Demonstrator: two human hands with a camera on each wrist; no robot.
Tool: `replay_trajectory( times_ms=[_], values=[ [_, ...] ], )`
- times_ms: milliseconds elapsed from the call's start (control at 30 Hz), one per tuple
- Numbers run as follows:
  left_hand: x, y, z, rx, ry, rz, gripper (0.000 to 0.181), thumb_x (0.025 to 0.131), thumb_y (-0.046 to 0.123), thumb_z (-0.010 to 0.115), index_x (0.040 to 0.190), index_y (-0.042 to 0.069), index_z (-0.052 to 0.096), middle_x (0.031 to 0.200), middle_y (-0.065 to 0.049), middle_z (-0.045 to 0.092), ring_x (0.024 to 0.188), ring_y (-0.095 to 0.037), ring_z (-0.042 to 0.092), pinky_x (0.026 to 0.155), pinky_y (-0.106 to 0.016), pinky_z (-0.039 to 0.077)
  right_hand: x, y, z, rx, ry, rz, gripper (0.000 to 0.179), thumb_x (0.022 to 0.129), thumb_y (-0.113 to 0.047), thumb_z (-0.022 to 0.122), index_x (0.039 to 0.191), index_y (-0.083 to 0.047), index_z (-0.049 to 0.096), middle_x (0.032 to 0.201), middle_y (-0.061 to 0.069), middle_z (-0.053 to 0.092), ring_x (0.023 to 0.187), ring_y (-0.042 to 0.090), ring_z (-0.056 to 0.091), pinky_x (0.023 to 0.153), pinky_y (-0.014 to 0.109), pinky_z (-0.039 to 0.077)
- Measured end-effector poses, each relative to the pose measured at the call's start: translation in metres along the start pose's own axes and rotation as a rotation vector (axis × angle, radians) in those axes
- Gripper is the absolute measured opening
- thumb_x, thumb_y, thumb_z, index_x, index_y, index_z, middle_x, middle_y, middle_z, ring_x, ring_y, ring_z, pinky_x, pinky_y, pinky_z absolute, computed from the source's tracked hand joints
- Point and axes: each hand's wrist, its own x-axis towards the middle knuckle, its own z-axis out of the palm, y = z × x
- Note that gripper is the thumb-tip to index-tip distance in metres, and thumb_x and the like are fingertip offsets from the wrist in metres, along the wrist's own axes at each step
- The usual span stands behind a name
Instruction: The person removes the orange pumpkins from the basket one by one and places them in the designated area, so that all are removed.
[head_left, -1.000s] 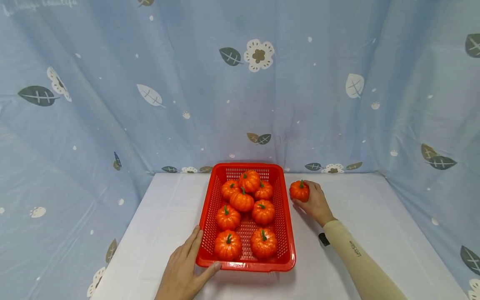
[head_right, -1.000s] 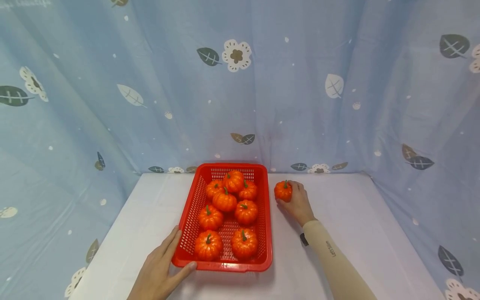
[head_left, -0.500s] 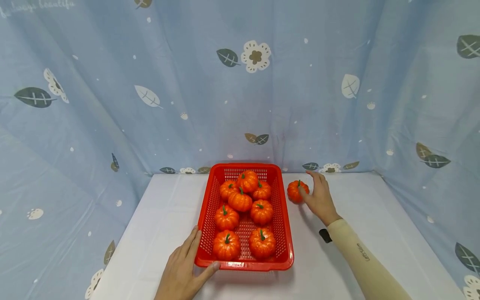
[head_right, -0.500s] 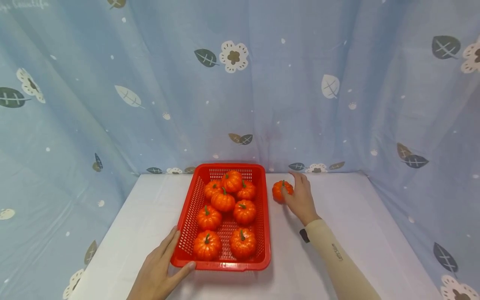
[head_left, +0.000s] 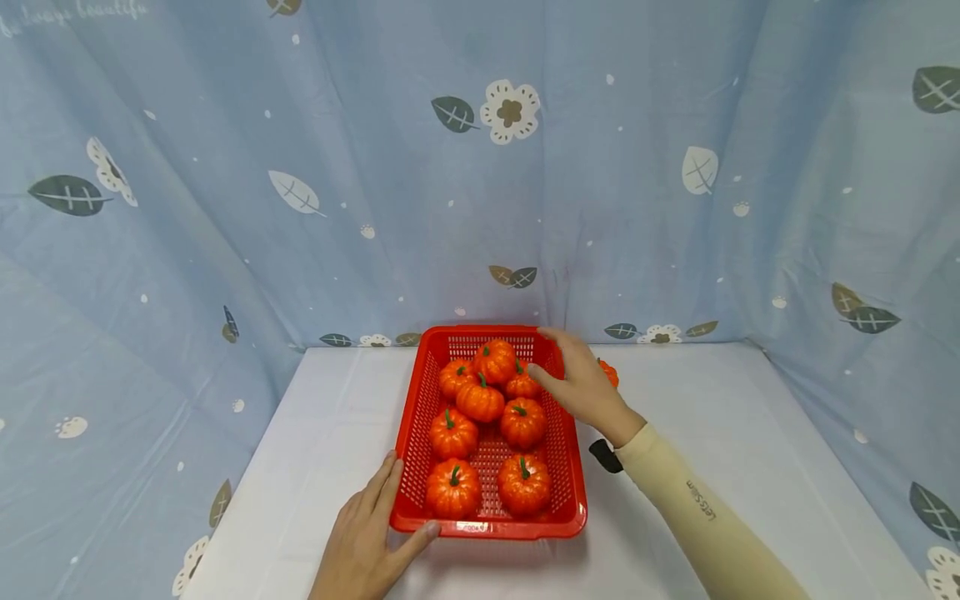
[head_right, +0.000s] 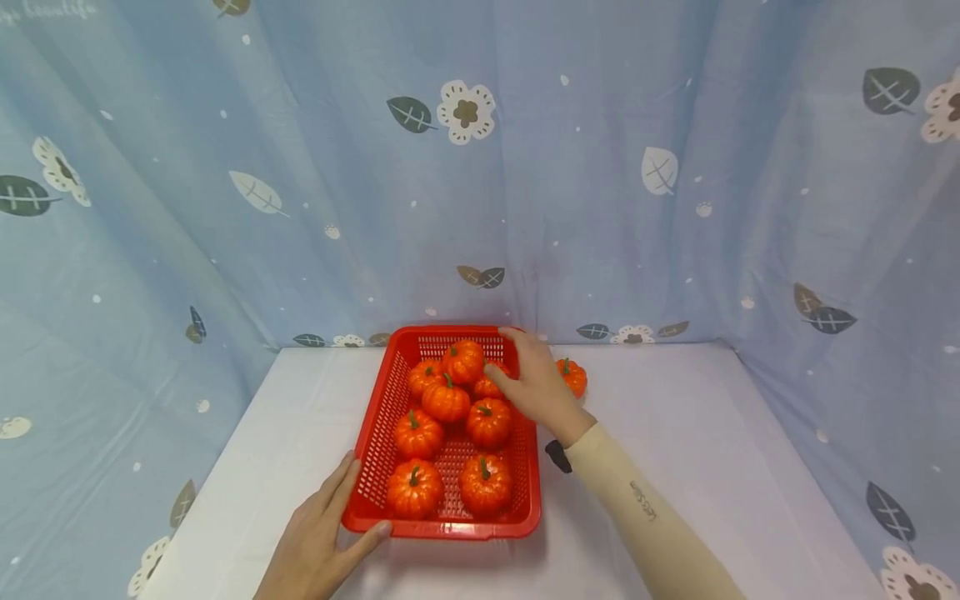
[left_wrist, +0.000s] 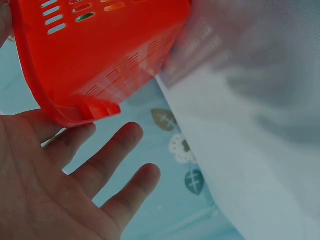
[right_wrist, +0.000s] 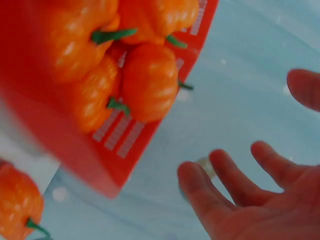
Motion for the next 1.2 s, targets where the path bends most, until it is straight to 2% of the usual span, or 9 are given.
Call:
replay_trajectory(
  times_ms=[133, 200, 433, 733, 1033, 1200],
  values=[
    [0.0, 0.0, -0.001, -0.003, 0.0, 0.005, 0.098, 0.085, 0.07, 0.067, 0.155, 0.008, 0.041, 0.161, -0.006, 0.037, 0.128, -0.033, 0.054, 0.1, -0.057, 0.046, 0.007, -0.016, 0.018, -0.038, -0.157, 0.015, 0.069, 0.097, -0.042, 0.068, 0.153, -0.012, 0.04, 0.151, 0.011, 0.047, 0.142, 0.034, 0.039, 0.113, 0.057, 0.035],
    [0.001, 0.001, -0.001, -0.007, -0.003, 0.008, 0.098, 0.085, 0.07, 0.067, 0.156, 0.008, 0.041, 0.161, -0.006, 0.037, 0.127, -0.033, 0.055, 0.1, -0.057, 0.046, 0.009, -0.02, 0.028, -0.041, -0.207, 0.032, 0.07, 0.097, -0.04, 0.069, 0.154, -0.012, 0.04, 0.152, 0.011, 0.047, 0.143, 0.033, 0.038, 0.114, 0.055, 0.034],
    [0.001, 0.002, -0.002, -0.004, -0.013, -0.006, 0.097, 0.085, 0.07, 0.066, 0.156, 0.008, 0.041, 0.161, -0.005, 0.037, 0.126, -0.033, 0.056, 0.1, -0.057, 0.046, 0.014, -0.017, 0.056, -0.059, -0.356, 0.092, 0.063, 0.098, -0.035, 0.067, 0.15, -0.007, 0.044, 0.144, 0.016, 0.055, 0.134, 0.034, 0.049, 0.11, 0.049, 0.041],
    [0.002, 0.004, -0.003, 0.011, -0.022, -0.019, 0.097, 0.086, 0.071, 0.065, 0.156, 0.008, 0.04, 0.161, -0.006, 0.037, 0.125, -0.033, 0.056, 0.099, -0.057, 0.047, 0.018, -0.008, 0.073, -0.109, -0.398, 0.11, 0.062, 0.098, -0.036, 0.067, 0.148, -0.005, 0.045, 0.137, 0.015, 0.061, 0.123, 0.029, 0.059, 0.106, 0.044, 0.046],
    [0.001, 0.005, -0.004, 0.011, -0.044, -0.04, 0.098, 0.086, 0.072, 0.064, 0.157, 0.009, 0.039, 0.162, -0.005, 0.036, 0.126, -0.033, 0.055, 0.1, -0.058, 0.046, 0.019, -0.009, 0.078, -0.151, -0.378, 0.111, 0.068, 0.095, -0.034, 0.072, 0.146, 0.004, 0.045, 0.142, 0.022, 0.053, 0.129, 0.033, 0.054, 0.108, 0.046, 0.044],
    [0.003, 0.005, -0.004, 0.008, -0.057, -0.059, 0.097, 0.086, 0.07, 0.066, 0.157, 0.011, 0.038, 0.162, -0.005, 0.036, 0.127, -0.033, 0.054, 0.101, -0.059, 0.045, 0.017, -0.011, 0.08, -0.161, -0.362, 0.113, 0.067, 0.095, -0.034, 0.073, 0.145, 0.003, 0.048, 0.136, 0.022, 0.051, 0.116, 0.03, 0.059, 0.103, 0.044, 0.048]
  ],
)
